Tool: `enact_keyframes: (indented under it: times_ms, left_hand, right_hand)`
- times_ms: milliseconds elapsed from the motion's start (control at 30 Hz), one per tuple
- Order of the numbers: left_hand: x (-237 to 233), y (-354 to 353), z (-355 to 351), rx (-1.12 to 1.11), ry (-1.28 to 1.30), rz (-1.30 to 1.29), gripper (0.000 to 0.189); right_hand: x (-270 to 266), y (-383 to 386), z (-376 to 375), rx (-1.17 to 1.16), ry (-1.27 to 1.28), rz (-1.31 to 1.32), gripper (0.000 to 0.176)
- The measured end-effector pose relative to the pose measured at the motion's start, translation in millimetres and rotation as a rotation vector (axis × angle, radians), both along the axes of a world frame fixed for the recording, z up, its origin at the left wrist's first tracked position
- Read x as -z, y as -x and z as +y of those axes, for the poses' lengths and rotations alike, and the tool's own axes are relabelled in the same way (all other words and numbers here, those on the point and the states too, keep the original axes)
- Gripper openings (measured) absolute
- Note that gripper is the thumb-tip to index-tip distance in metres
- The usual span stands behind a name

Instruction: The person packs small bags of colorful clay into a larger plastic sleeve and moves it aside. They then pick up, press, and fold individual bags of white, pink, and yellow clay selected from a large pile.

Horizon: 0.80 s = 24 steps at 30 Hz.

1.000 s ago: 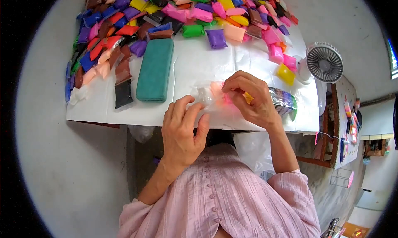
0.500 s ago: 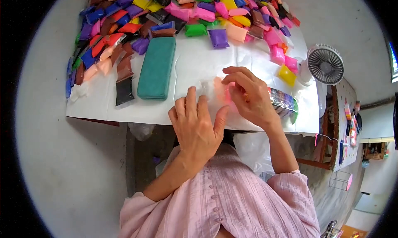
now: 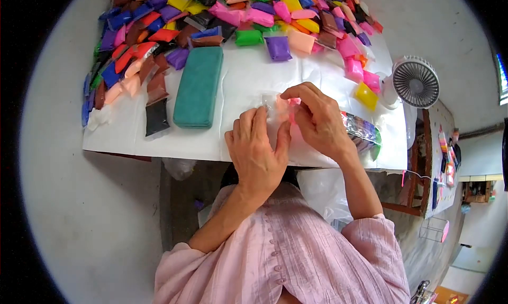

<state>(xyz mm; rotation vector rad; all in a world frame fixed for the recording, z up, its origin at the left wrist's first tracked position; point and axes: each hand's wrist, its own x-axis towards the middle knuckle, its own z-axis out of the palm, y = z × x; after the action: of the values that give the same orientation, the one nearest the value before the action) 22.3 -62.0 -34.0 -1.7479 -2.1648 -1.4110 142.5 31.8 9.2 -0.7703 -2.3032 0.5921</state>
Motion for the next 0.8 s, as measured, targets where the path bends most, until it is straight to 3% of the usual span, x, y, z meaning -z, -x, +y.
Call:
enact_keyframes:
  times_ms: [300,500,600,700,800]
  left_hand:
    - [-7.8,12.4,1.3,0.170,0.057,0.039,0.044]
    - [-11.9,10.1,0.7,0.104,0.137,0.073,0.048]
    - [-9.8,9.4,0.7,0.099,0.169,0.046,0.051]
    - [-10.0,8.1,0.1,0.079,0.161,0.047,0.050]
    - [-14.8,7.7,0.8,0.068,0.131,0.070,0.049]
  right_hand:
    - [-1.1,0.8,0.0,0.031,0.004,-0.036,0.025]
    - [-1.6,0.6,0.0,0.050,-0.043,-0.044,0.026]
    - [-9.3,3.6,-6.9,0.174,-0.333,-0.173,0.026]
    - [-11.8,0.7,-2.1,0.259,-0.407,-0.258,0.030]
    - [-2.1,-4.4,7.4,0.205,-0.199,-0.238,0.026]
